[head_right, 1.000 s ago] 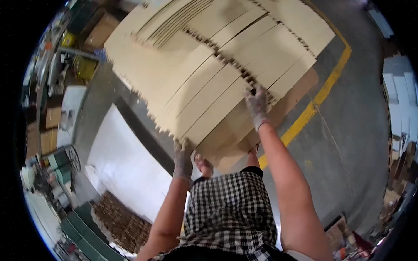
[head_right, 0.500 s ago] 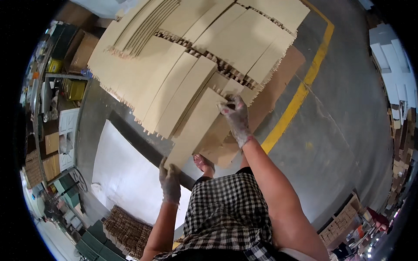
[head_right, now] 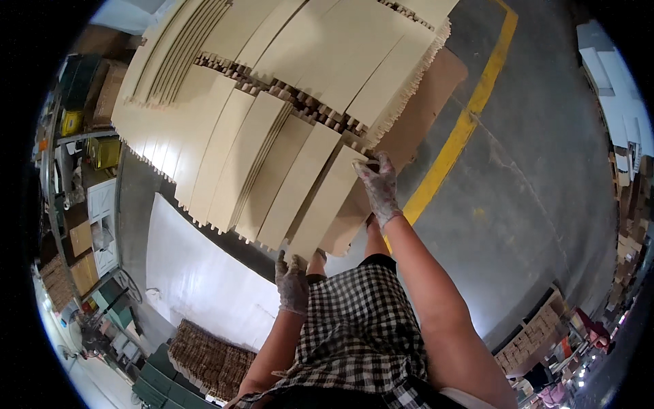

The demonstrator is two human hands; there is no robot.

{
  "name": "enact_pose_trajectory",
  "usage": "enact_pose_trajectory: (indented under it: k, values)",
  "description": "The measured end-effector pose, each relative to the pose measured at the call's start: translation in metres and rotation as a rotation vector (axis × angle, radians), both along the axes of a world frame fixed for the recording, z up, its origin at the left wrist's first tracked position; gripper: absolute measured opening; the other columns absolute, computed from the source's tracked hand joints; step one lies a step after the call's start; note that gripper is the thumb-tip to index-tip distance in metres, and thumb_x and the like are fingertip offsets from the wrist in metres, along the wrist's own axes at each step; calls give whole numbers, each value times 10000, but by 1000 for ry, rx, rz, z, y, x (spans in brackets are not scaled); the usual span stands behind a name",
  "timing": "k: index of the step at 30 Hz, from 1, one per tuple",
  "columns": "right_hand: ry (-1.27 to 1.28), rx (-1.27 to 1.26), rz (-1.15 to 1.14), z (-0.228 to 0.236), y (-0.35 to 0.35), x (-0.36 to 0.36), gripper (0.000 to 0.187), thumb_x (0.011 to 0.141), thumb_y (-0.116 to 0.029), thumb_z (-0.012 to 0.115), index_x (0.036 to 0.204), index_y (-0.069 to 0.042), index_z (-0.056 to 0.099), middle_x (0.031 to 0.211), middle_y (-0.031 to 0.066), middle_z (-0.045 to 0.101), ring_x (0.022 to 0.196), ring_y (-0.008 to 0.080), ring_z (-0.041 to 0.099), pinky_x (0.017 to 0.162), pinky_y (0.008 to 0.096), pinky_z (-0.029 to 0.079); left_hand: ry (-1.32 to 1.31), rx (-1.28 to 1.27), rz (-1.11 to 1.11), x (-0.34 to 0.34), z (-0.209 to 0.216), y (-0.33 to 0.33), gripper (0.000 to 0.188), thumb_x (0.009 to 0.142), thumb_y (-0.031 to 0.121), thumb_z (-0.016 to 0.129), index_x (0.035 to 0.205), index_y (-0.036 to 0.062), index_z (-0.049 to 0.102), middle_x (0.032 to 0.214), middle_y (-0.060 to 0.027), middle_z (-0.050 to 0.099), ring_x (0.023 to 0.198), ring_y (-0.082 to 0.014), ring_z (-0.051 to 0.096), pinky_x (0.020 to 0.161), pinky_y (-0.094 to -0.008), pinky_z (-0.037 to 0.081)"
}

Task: The person arranges and stacks wooden slats onto a pallet by hand.

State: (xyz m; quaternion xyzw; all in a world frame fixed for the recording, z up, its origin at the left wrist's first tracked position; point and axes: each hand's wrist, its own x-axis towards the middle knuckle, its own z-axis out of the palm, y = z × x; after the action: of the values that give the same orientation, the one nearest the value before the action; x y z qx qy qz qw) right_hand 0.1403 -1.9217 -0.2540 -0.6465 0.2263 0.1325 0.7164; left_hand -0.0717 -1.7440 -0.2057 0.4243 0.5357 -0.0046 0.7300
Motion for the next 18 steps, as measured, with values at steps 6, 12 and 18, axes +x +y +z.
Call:
enact_pose_trajectory:
  k: [6, 12, 18]
  values:
    - [36, -128, 86, -17, 23, -27, 457, 875, -103, 623, 1285, -28, 435, 1106, 48, 584, 994, 162, 581, 864, 322, 487, -117, -66, 64, 0, -14, 5, 349, 966, 102, 513, 1285, -24, 452, 1172, -128, 579, 1037, -178, 582, 859, -272, 493]
    - [86, -497, 272, 34, 37, -19, 426, 865, -223, 623, 1177, 34, 488, 1115, 237, 553, 1012, 391, 575, 875, 450, 453, -7, -16, -8, -3, -26, 15, 301, 959, 206, 517, 1209, 37, 516, 1124, -101, 604, 984, -228, 608, 810, -350, 516]
    - [67, -408, 201, 40, 29, -19, 406, 842, -235, 651, 1115, 26, 500, 1133, 247, 539, 1011, 400, 571, 840, 445, 460, 37, 314, -410, -5, -17, 16, 270, 904, 173, 581, 1125, 19, 555, 1013, -99, 639, 900, -240, 625, 770, -355, 508]
